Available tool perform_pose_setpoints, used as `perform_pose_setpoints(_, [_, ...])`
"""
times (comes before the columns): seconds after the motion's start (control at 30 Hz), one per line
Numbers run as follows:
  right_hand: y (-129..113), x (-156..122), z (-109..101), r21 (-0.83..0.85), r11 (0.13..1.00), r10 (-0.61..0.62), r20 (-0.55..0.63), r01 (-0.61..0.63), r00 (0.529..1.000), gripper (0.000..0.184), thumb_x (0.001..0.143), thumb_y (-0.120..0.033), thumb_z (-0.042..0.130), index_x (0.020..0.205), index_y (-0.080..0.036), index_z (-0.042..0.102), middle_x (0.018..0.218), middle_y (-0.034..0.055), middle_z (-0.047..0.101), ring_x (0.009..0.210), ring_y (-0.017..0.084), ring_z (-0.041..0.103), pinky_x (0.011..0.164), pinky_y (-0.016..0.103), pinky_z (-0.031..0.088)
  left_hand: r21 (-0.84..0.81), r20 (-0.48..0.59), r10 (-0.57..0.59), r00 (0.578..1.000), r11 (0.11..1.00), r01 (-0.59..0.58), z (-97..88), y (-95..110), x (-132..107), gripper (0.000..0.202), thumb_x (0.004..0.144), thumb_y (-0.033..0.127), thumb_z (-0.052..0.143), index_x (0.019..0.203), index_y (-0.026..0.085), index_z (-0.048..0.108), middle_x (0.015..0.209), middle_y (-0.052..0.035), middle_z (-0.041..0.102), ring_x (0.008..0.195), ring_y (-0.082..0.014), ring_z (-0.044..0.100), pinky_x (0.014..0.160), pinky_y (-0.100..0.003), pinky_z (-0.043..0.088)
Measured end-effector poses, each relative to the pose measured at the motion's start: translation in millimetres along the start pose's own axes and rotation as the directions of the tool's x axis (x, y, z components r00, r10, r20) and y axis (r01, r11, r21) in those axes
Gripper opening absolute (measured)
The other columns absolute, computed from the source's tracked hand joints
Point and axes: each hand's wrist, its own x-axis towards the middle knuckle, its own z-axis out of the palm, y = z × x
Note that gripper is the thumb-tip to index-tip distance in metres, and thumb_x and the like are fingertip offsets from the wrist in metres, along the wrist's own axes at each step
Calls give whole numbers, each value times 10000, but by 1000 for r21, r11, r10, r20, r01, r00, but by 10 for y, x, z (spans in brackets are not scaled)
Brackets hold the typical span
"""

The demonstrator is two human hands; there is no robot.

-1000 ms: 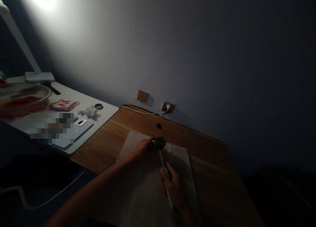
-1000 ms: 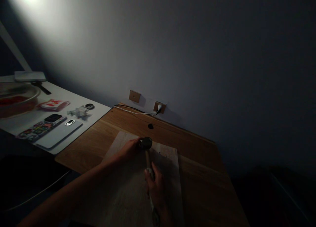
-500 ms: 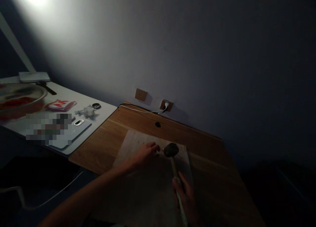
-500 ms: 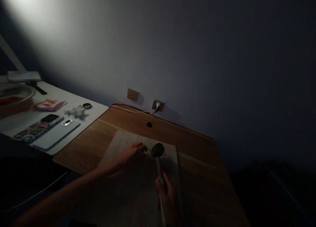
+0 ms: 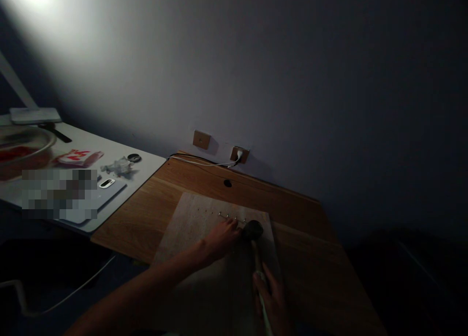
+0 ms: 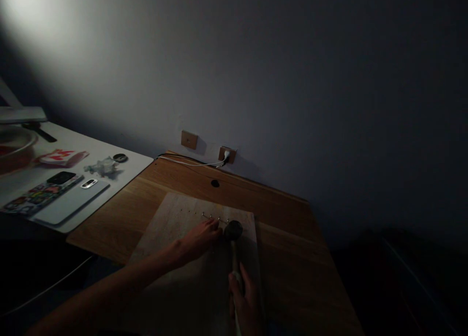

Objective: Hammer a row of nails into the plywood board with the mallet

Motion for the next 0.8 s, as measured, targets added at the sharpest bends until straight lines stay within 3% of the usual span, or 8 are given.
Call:
perform_pose_setpoints(0.13, [30, 3, -19, -34, 999, -28, -11, 28, 1000, 885, 691, -782, 698, 1348, -194, 620, 626, -23, 585, 463, 152, 544, 395, 246, 405, -175, -74, -103, 992, 981, 89, -161, -260, -142, 239, 880, 34, 483, 923, 175, 672, 966, -94, 655, 842, -194, 644, 769, -277, 510])
perform_pose_setpoints(0.27, [-14, -6, -1, -59, 989, -142, -49, 139, 989, 827, 675, -764, 732, 1306, -234, 658, 780, 35, 679, 790, 240, 685, 625, 291, 541, -370, -168, -300, 939, 902, 222, -345, -638, -240, 233, 874, 61, 488, 913, 180, 684, 879, -51, 667, 714, -150, 625, 675, -236, 471])
perform_pose_setpoints(0.33, [-36, -5, 16, -55, 985, -168, -44, 165, 985, 788, 683, -749, 735, 1292, -255, 661, 807, 43, 692, 832, 259, 692, 634, 301, 549, -395, -189, -357, 915, 881, 262, -372, -776, -277, 230, 849, 56, 497, 882, 167, 695, 827, -47, 677, 702, -151, 628, 680, -237, 471])
perform_pose_setpoints(0.57, [3, 4, 16, -72, 988, -140, -51, 136, 989, 778, 707, -760, 707, 1274, -229, 663, 744, 22, 669, 691, 213, 659, 565, 271, 525, -401, -245, -366, 898, 881, 250, -295, -851, -397, 255, 857, 86, 516, 958, 178, 731, 927, -65, 731, 846, -176, 674, 793, -261, 510])
perform_pose_setpoints(0.67, [50, 10, 21, -102, 989, -113, -40, 108, 993, 817, 716, -798, 661, 1264, -192, 656, 638, -18, 601, 485, 147, 533, 418, 235, 426, -384, -244, -343, 907, 893, 234, -302, -833, -424, 254, 868, 89, 518, 964, 190, 730, 952, -68, 723, 867, -180, 667, 813, -271, 514])
perform_pose_setpoints(0.8, [47, 0, 90, -57, 995, -78, -5, 77, 997, 780, 707, -794, 668, 1222, -208, 665, 606, -38, 544, 407, 107, 432, 348, 212, 337, -371, -237, -313, 920, 904, 212, -297, -841, -428, 261, 858, 72, 514, 954, 195, 724, 967, -66, 696, 850, -166, 646, 801, -266, 507])
